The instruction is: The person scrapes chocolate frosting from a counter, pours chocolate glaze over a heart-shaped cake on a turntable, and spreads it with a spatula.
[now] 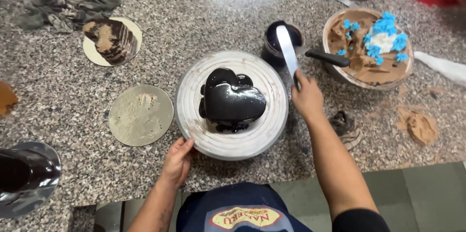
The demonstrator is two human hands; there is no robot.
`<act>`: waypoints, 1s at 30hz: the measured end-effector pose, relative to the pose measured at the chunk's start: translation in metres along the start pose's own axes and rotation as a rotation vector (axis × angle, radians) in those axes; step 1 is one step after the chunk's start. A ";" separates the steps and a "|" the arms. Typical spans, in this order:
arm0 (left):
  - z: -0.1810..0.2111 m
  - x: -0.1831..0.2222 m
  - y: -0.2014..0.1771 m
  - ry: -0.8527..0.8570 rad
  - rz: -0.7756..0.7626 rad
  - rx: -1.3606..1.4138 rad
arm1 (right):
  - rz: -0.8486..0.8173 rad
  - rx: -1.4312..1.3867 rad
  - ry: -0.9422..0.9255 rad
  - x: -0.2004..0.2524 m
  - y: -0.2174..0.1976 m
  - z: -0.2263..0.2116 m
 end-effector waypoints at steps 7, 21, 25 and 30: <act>-0.014 0.014 -0.015 -0.060 0.293 -0.043 | -0.153 0.060 0.107 0.066 -0.066 0.010; -0.004 0.068 0.038 0.331 0.639 -1.673 | -0.300 -1.135 0.766 0.110 0.007 0.090; -0.004 0.068 0.042 0.322 0.646 -1.690 | -0.320 -1.178 0.709 0.103 0.020 0.079; -0.010 0.065 0.037 0.294 0.672 -1.763 | -0.381 -1.165 0.565 0.102 0.024 0.079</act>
Point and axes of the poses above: each hand's wrist, its own x-axis away from the middle knuckle, its own y-axis out of the palm, z = x × y, the point moved 10 cm from there along -x, towards the middle knuckle, and after that the axes turned 10 degrees about -x, right-handed, at the moved point
